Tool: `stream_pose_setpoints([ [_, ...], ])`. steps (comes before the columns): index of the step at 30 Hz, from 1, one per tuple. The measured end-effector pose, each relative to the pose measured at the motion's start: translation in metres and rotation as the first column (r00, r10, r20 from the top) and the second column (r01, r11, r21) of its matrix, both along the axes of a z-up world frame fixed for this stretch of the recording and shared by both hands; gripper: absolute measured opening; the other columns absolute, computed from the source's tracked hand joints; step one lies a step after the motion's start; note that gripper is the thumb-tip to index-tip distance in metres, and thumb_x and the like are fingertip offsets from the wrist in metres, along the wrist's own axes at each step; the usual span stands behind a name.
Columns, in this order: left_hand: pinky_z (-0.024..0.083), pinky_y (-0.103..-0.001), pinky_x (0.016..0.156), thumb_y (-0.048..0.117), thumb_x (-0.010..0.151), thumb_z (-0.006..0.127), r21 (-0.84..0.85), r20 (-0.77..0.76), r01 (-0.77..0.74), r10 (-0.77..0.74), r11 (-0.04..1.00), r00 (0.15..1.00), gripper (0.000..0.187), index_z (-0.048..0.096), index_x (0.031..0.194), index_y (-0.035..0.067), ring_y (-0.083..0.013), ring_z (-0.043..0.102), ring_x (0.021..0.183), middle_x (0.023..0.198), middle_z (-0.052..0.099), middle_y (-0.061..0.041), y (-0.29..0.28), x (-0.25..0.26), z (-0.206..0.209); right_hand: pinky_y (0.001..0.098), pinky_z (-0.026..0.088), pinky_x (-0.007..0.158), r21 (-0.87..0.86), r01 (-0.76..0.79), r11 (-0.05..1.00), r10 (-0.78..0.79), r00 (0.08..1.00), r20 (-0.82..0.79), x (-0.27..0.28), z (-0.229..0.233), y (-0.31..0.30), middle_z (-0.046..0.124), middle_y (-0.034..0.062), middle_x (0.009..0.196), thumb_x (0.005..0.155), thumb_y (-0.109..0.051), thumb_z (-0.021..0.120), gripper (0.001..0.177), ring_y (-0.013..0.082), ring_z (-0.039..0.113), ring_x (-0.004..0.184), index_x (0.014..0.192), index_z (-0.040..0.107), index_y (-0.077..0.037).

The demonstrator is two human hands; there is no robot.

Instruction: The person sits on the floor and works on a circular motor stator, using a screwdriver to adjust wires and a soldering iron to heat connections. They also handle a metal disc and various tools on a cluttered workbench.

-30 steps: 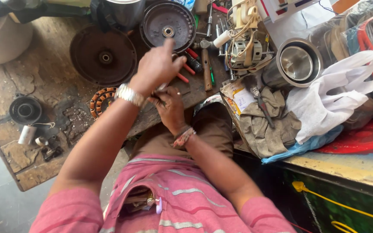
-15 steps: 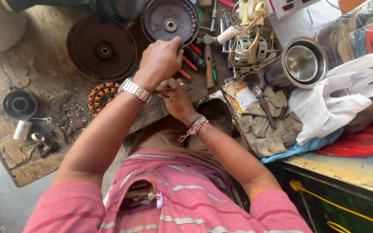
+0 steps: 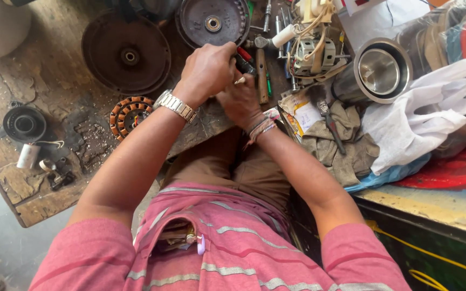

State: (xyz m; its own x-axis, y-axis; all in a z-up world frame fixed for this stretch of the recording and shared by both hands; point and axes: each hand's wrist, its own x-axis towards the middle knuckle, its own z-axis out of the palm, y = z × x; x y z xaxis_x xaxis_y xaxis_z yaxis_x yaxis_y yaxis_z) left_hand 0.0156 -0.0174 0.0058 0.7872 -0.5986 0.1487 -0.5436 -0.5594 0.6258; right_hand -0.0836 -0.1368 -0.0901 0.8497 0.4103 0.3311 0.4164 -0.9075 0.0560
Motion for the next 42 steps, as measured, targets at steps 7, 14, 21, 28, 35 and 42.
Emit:
stream_pose_setpoints([
  [7,0.052,-0.055,0.077,0.023,0.095,0.062,0.032,-0.050,-0.017,0.018,0.999,0.999,0.018,0.068,0.104,0.009,-0.0442,0.067,0.089,0.092,0.072,-0.020,0.007,-0.001,0.004,0.0428,0.049,0.094,0.588,0.156,0.793,0.038,0.952,-0.304,-0.006,-0.019,0.014,0.070,0.0074,0.115,0.088,-0.015,0.073,0.023,0.0256,0.064,0.113,0.111,0.077,-0.016],
  [14,0.053,-0.055,0.076,0.024,0.095,0.063,0.018,-0.019,-0.029,0.029,0.999,0.999,0.017,0.070,0.103,0.010,-0.0436,0.068,0.088,0.092,0.072,-0.020,0.003,0.005,0.002,0.0330,0.055,0.073,0.483,0.816,-0.317,0.559,0.572,-0.600,-0.013,-0.012,-0.055,0.076,0.0034,0.098,0.094,-0.017,0.073,0.028,0.0158,0.070,0.088,0.119,0.070,-0.004],
  [21,0.053,-0.054,0.075,0.023,0.094,0.063,-0.028,-0.011,-0.043,0.043,0.999,0.999,0.017,0.070,0.101,0.009,-0.0431,0.068,0.087,0.091,0.072,-0.019,0.005,0.008,0.000,0.0322,0.051,0.070,0.743,0.669,0.014,0.128,0.736,-0.665,-0.005,-0.013,-0.040,0.067,0.0001,0.093,0.092,-0.014,0.079,0.022,0.0141,0.063,0.082,0.112,0.079,-0.006],
  [28,0.053,-0.055,0.075,0.020,0.093,0.063,-0.043,0.013,-0.036,0.037,0.998,0.999,0.016,0.070,0.101,0.008,-0.0431,0.068,0.087,0.091,0.073,-0.019,0.009,0.009,-0.003,0.0422,0.051,0.082,0.227,0.181,0.957,-0.191,0.981,0.026,0.001,-0.027,0.001,0.058,0.0091,0.097,0.086,-0.004,0.071,0.019,0.0293,0.058,0.094,0.104,0.074,-0.009],
  [35,0.053,-0.054,0.077,0.019,0.094,0.063,-0.081,0.037,-0.016,0.019,0.997,0.999,0.015,0.071,0.099,0.007,-0.0424,0.068,0.089,0.092,0.074,-0.019,0.009,0.014,-0.005,0.0451,0.045,0.087,0.210,-0.122,0.970,0.117,0.993,0.035,0.000,0.004,-0.009,0.055,0.0071,0.109,0.082,-0.002,0.061,0.044,0.0291,0.053,0.105,0.121,0.072,-0.019],
  [42,0.052,-0.055,0.076,0.022,0.095,0.063,0.012,-0.065,-0.026,0.027,1.000,0.998,0.016,0.069,0.099,0.008,-0.0434,0.068,0.086,0.089,0.072,-0.020,0.002,0.014,-0.001,0.0446,0.043,0.091,0.279,0.047,0.959,-0.071,0.995,0.076,0.005,-0.006,-0.007,0.053,0.0018,0.103,0.085,-0.005,0.062,0.040,0.0241,0.054,0.102,0.115,0.073,-0.030],
])
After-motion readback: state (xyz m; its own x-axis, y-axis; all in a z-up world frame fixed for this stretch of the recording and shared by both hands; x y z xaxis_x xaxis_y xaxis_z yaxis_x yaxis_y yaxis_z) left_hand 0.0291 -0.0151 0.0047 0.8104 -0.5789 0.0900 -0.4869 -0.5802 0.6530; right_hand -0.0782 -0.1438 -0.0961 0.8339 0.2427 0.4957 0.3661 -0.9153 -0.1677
